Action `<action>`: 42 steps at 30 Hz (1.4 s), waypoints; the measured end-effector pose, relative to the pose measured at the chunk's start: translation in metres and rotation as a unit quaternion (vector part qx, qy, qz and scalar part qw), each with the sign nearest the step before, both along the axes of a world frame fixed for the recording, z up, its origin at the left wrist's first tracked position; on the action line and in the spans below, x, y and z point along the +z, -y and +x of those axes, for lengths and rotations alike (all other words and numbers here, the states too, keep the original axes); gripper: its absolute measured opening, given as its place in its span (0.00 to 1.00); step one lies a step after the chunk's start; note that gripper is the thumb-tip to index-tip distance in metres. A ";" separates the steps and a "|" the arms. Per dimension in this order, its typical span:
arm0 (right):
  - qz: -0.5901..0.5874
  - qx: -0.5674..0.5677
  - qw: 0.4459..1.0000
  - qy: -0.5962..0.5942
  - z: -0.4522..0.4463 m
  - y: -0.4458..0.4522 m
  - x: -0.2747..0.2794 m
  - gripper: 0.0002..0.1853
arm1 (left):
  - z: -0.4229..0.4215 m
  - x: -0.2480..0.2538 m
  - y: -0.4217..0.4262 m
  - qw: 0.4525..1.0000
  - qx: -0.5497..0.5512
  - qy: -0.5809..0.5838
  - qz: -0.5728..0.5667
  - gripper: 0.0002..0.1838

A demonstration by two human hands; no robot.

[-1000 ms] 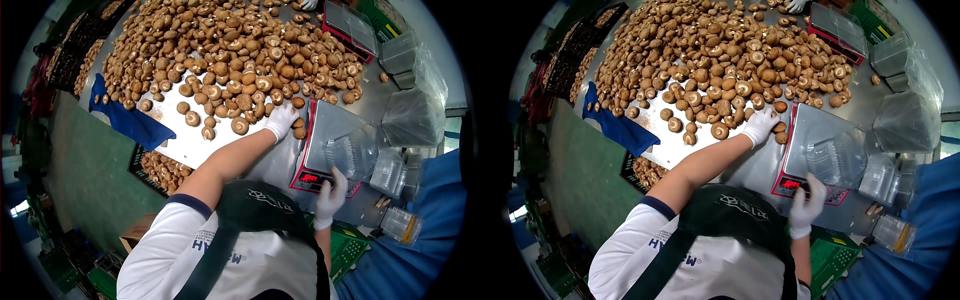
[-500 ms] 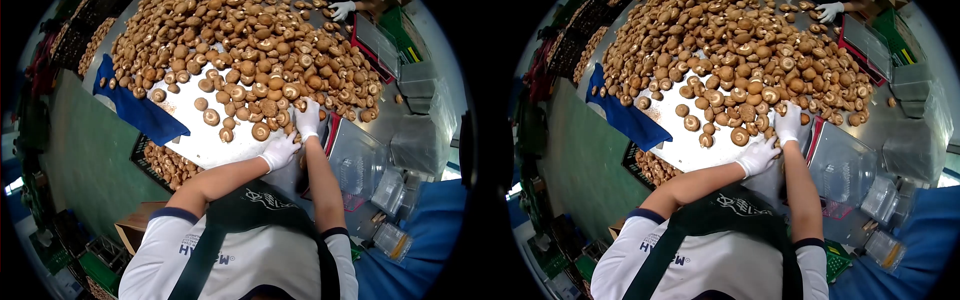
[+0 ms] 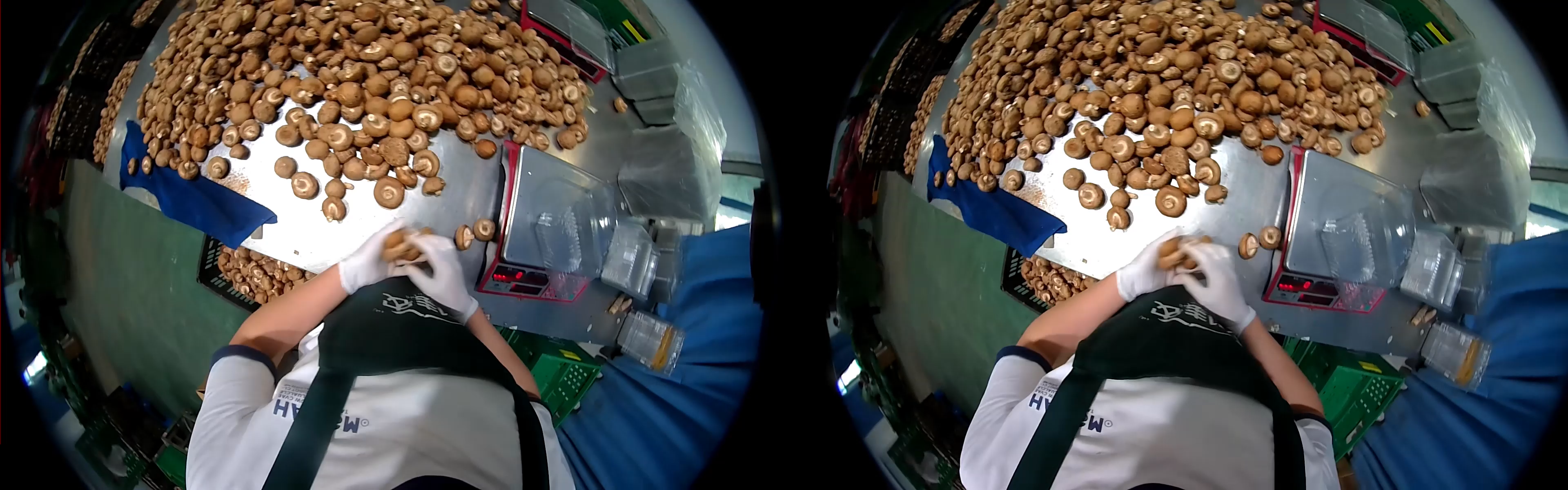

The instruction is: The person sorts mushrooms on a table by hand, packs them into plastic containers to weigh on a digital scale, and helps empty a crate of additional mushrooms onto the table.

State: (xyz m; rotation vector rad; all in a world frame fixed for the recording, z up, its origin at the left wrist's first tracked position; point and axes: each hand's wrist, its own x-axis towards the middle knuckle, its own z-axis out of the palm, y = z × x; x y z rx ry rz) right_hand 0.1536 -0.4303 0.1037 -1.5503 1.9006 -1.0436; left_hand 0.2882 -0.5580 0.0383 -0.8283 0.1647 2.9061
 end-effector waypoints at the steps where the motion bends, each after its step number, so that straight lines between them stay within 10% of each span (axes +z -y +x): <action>1: -0.014 0.045 0.999 0.024 0.005 0.003 -0.003 0.24 | 0.010 0.004 -0.001 0.996 0.039 0.001 0.081 0.28; 7: -0.030 0.081 0.995 0.047 -0.004 0.014 0.027 0.17 | 0.065 -0.003 0.005 0.984 0.111 -0.099 0.101 0.20; 13: 0.307 0.007 0.892 -0.331 -0.068 0.011 -0.007 0.31 | 0.131 -0.001 0.013 0.982 0.176 -0.073 0.010 0.20; 18: 0.333 0.047 0.832 -0.442 -0.072 0.000 -0.048 0.27 | 0.134 0.012 0.014 0.954 0.061 0.045 -0.289 0.22; 24: 0.195 0.078 0.902 -0.377 -0.049 -0.001 -0.026 0.27 | 0.046 0.016 0.009 0.768 -0.142 0.103 -0.615 0.36; 29: 0.277 0.002 0.957 -0.085 -0.002 0.002 -0.040 0.32 | -0.002 0.019 -0.003 0.642 -0.268 0.014 -0.718 0.42; 33: 0.207 -0.019 0.978 0.019 0.017 0.001 -0.051 0.37 | 0.012 0.012 0.006 0.792 -0.179 0.018 -0.583 0.41; 35: 0.205 -0.018 0.916 0.345 0.031 0.010 -0.060 0.48 | 0.023 0.009 0.009 0.861 -0.127 0.032 -0.491 0.35; 42: 0.288 0.111 0.936 0.172 0.058 0.046 -0.030 0.49 | 0.081 0.015 -0.004 0.941 0.011 0.057 -0.333 0.27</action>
